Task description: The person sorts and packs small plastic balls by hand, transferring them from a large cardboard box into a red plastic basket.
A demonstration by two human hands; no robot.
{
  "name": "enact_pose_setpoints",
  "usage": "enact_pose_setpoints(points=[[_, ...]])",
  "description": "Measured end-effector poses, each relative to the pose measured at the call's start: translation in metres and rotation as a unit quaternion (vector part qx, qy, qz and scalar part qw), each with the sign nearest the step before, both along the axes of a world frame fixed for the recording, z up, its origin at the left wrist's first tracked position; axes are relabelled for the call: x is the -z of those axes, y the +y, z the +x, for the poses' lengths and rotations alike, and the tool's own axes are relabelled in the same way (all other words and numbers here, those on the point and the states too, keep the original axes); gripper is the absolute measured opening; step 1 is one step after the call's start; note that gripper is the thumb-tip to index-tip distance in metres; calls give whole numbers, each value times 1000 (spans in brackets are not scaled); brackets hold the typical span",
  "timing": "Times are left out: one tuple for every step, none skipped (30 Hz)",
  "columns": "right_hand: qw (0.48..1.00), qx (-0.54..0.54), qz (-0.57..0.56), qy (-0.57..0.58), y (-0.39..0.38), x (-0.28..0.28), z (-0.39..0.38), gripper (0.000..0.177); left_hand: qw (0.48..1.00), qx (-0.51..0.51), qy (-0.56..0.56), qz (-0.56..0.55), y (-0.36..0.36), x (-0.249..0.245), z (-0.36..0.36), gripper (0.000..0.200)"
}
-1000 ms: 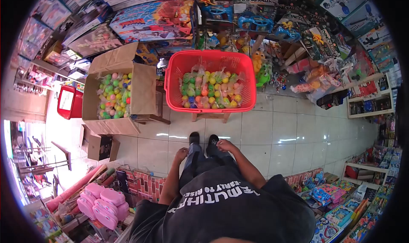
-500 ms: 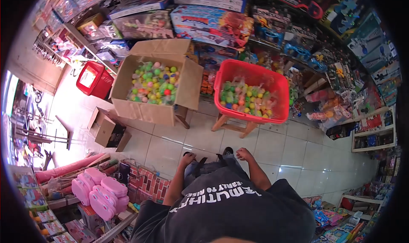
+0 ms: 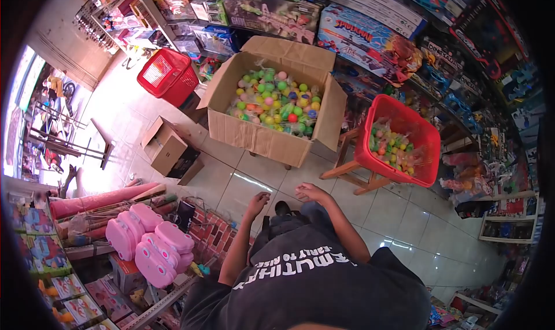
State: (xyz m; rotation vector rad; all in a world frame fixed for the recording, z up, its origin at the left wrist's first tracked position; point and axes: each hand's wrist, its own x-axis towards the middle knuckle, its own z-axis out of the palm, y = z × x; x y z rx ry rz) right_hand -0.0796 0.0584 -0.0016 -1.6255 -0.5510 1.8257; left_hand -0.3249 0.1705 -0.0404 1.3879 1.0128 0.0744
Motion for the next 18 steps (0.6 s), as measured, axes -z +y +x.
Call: enact_pose_setpoints(points=[[1000, -1, -4, -1, 14, -21, -2, 36, 999, -10, -34, 8, 4, -12, 3, 33], [998, 0, 35, 49, 27, -43, -4, 34, 999, -12, -35, 3, 10, -25, 8, 33], [992, 0, 74, 99, 38, -63, -3, 33, 998, -25, -56, 10, 17, -40, 15, 30], [993, -3, 68, 99, 48, -81, -2, 33, 996, -40, -78, 19, 25, -54, 22, 27], [987, 3, 109, 115, 59, -97, -1, 32, 996, -45, -78, 15, 33, -68, 30, 27], [980, 8, 150, 133, 71, -112, 0, 32, 989, -65, -128, 32, 42, -82, 38, 25], [980, 4, 148, 135, 84, -129, 4, 32, 979, -85, -176, 50, 53, -97, 45, 24], [976, 19, 176, 130, 95, -145, 9, 30, 979, -89, -174, 50, 64, -113, 52, 24], [970, 35, 205, 124, 107, -153, 16, 29, 973, -94, -198, 67, 75, -129, 60, 24], [970, 33, 204, 126, 121, -155, 22, 29, 966, -97, -223, 84, 89, -144, 67, 23], [969, 56, 221, 94, 134, -157, 31, 27, 966, -99, -224, 84, 104, -155, 74, 23], [967, 80, 236, 62, 146, -157, 41, 26, 962, -93, -225, 127, 118, -164, 83, 23], [967, 83, 232, 64, 156, -154, 49, 26, 957, -85, -223, 167, 130, -172, 89, 23], [971, 94, 219, 22, 170, -150, 57, 26, 958, -81, -220, 166, 143, -180, 96, 23], [972, 105, 208, -19, 184, -143, 66, 25, 957, -61, -208, 195, 158, -189, 104, 22], [971, 88, 205, -85, 197, -125, 76, 29, 954, -40, -196, 223, 172, -194, 111, 22], [972, 93, 201, -84, 207, -107, 86, 29, 956, -36, -194, 219, 187, -195, 120, 22], [964, 46, 188, -185, 215, -88, 95, 31, 953, -4, -179, 243, 200, -195, 129, 21]])
